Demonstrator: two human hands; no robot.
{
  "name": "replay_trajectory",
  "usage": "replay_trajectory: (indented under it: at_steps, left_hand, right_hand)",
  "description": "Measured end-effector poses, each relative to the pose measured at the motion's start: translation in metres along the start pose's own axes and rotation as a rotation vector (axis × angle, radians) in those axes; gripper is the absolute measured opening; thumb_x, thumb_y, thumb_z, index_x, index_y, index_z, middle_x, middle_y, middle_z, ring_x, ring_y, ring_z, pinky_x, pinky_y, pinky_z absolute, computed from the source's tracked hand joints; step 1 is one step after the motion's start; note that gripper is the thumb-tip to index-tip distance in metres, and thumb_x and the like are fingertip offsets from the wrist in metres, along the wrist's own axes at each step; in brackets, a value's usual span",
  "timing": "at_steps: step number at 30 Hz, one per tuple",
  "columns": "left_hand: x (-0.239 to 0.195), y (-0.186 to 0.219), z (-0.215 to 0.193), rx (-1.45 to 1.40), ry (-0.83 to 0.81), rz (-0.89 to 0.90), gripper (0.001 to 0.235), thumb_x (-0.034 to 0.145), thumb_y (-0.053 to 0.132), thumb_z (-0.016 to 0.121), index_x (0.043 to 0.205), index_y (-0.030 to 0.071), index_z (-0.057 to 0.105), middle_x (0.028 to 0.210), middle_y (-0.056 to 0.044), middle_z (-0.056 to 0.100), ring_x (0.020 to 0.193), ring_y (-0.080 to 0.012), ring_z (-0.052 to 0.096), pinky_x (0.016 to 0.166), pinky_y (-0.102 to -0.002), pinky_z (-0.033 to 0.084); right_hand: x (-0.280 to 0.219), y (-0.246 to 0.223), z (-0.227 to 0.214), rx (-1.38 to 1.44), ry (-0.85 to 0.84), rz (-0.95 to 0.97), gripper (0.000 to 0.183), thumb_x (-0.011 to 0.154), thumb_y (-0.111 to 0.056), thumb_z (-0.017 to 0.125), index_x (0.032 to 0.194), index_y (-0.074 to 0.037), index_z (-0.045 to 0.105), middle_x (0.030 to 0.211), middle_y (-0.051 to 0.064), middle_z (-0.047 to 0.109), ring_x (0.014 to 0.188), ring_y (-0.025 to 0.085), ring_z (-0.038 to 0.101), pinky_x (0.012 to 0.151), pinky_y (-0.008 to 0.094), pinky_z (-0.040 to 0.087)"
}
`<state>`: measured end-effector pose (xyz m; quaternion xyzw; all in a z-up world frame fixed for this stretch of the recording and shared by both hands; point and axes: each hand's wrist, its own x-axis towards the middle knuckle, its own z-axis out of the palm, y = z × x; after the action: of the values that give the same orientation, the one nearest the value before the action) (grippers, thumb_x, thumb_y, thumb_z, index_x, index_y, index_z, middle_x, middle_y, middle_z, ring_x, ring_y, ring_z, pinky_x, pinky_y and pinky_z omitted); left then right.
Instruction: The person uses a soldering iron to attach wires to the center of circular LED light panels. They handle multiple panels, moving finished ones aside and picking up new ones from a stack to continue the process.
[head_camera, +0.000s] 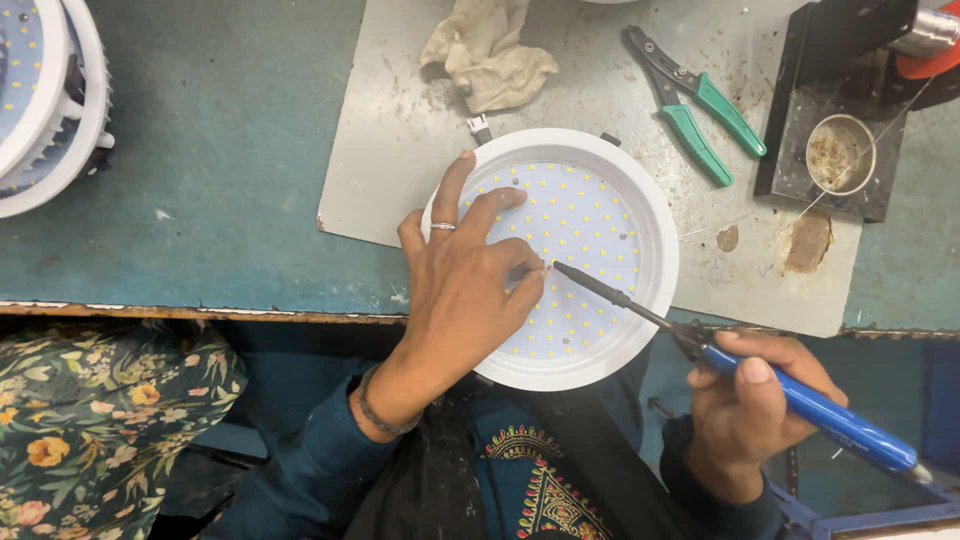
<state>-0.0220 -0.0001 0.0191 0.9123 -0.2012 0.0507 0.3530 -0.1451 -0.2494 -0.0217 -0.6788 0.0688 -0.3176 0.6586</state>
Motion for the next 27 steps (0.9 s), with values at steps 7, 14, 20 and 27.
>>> replay_trajectory:
  at_steps: [7, 14, 20, 27]
  left_hand:
    - [0.002, 0.004, 0.001, 0.017, 0.004, -0.005, 0.004, 0.071, 0.019, 0.079, 0.069, 0.015, 0.079, 0.139, -0.011, 0.059, 0.149, -0.0416, 0.023, 0.108, -0.062, 0.019]
    - [0.005, 0.006, -0.001, 0.007, -0.015, -0.022, 0.007, 0.069, 0.018, 0.079, 0.066, 0.013, 0.078, 0.138, -0.013, 0.058, 0.149, -0.0424, 0.022, 0.107, -0.062, 0.019]
    - [0.008, 0.006, -0.001, 0.007, -0.025, -0.037, 0.007, 0.066, 0.018, 0.079, 0.064, 0.012, 0.077, 0.137, -0.012, 0.058, 0.148, -0.0416, 0.022, 0.105, -0.061, 0.02]
    - [0.008, 0.003, 0.0, 0.011, -0.019, -0.016, 0.007, 0.067, 0.019, 0.079, 0.066, 0.013, 0.078, 0.137, -0.011, 0.058, 0.147, -0.0412, 0.023, 0.103, -0.061, 0.022]
  right_hand:
    - [0.008, -0.008, 0.006, -0.019, -0.022, 0.087, 0.031, 0.099, -0.016, 0.062, 0.095, 0.015, 0.063, 0.085, 0.024, 0.065, 0.052, 0.021, 0.058, 0.047, 0.025, 0.049]
    - [0.016, -0.02, 0.01, -0.085, -0.101, 0.081, 0.031, 0.098, -0.016, 0.063, 0.095, 0.014, 0.066, 0.081, 0.022, 0.066, 0.053, 0.02, 0.06, 0.051, 0.024, 0.049]
    - [0.024, -0.032, 0.013, -0.205, -0.166, 0.056, 0.031, 0.096, -0.016, 0.064, 0.094, 0.014, 0.067, 0.079, 0.021, 0.066, 0.051, 0.018, 0.061, 0.051, 0.022, 0.049]
    - [0.023, -0.035, 0.015, -0.157, -0.1, 0.01, 0.032, 0.101, -0.018, 0.064, 0.095, 0.013, 0.066, 0.08, 0.021, 0.066, 0.053, 0.018, 0.06, 0.051, 0.023, 0.048]
